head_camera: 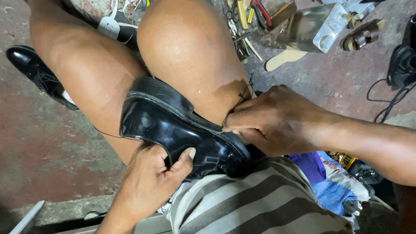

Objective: The person sits on the floor and sews a black leather shoe using a needle and thread. They repeatedly push the needle through the sole and pull the thread to stitch the shoe, holding it steady with their left hand.

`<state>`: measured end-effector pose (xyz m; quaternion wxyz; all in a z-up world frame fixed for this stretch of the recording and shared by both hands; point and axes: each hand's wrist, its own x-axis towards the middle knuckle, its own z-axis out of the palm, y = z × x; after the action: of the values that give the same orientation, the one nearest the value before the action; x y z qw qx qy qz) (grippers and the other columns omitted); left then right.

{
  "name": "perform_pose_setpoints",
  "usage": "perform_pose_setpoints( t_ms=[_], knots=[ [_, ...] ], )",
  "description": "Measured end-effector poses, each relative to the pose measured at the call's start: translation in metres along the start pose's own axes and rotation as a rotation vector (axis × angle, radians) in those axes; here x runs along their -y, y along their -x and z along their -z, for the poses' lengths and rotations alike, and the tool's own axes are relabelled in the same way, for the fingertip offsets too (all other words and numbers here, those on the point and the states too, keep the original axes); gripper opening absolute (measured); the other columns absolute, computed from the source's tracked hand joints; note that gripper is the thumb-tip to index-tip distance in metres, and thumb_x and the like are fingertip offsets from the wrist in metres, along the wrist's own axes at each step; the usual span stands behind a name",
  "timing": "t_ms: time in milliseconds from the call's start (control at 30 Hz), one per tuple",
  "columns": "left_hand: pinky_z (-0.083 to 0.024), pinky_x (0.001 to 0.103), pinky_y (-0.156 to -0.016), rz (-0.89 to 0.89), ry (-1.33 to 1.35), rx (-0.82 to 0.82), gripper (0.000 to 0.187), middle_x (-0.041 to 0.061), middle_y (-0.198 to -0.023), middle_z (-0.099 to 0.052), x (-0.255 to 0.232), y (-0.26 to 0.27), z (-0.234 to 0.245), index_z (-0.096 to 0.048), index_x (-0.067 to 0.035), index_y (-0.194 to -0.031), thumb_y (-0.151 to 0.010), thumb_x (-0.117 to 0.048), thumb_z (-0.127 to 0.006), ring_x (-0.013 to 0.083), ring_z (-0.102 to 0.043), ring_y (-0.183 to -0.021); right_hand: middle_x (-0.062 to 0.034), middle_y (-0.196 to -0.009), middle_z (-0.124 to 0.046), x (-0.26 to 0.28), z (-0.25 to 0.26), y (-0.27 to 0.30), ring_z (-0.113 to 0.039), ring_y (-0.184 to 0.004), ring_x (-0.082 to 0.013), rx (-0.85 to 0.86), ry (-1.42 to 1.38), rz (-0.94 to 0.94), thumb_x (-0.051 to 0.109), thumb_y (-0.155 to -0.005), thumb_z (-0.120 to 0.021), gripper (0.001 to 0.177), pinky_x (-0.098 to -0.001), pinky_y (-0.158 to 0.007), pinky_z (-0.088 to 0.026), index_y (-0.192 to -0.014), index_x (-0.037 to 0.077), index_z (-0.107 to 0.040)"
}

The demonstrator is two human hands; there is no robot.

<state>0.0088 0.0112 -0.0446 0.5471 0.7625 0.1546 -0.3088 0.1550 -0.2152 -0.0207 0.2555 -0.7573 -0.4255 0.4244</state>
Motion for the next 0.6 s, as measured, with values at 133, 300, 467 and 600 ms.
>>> perform_pose_setpoints(
  t_ms=[133,300,467,600],
  knots=[
    [-0.048,0.041,-0.058,-0.038,0.027,-0.025,0.030,0.019,-0.063,-0.060,-0.006,0.007,-0.002,-0.060,0.001,-0.074,-0.089,-0.023,-0.069,0.0350,-0.054,-0.057,-0.0031,-0.068,-0.066,0.001,0.002,-0.005,-0.070,-0.058,-0.0248,0.043,0.102,0.054,0.007,-0.078,-0.069,0.006,-0.0417,-0.051,-0.054,-0.082,0.009,-0.065],
    [-0.049,0.042,-0.059,-0.106,0.035,-0.064,0.024,0.018,-0.070,-0.065,-0.010,0.009,-0.003,-0.063,-0.001,-0.083,-0.092,-0.023,-0.066,0.0358,-0.059,-0.062,-0.0048,-0.070,-0.065,-0.001,-0.002,-0.007,-0.070,-0.056,-0.0237,-0.025,0.121,0.187,0.010,-0.081,-0.068,0.007,-0.0398,-0.045,-0.054,-0.085,0.007,-0.063],
    [-0.043,0.041,-0.047,0.149,-0.014,0.025,0.037,0.017,-0.048,-0.053,-0.003,0.006,-0.004,-0.060,0.001,-0.067,-0.089,-0.028,-0.069,0.0289,-0.047,-0.042,-0.0083,-0.065,-0.066,0.002,-0.011,-0.013,-0.069,-0.053,-0.0289,-0.006,0.224,0.177,0.019,-0.078,-0.070,0.016,-0.0453,-0.044,-0.053,-0.085,0.006,-0.065],
    [-0.036,0.039,-0.045,0.121,-0.092,-0.017,0.049,0.015,-0.048,-0.042,0.015,0.005,-0.008,-0.055,0.004,-0.062,-0.090,-0.031,-0.075,0.0207,-0.038,-0.045,-0.0114,-0.065,-0.064,0.007,-0.018,-0.019,-0.065,-0.052,-0.0304,0.020,0.308,0.195,0.011,-0.080,-0.065,0.017,-0.0486,-0.063,-0.057,-0.096,0.006,-0.065]
  ],
)
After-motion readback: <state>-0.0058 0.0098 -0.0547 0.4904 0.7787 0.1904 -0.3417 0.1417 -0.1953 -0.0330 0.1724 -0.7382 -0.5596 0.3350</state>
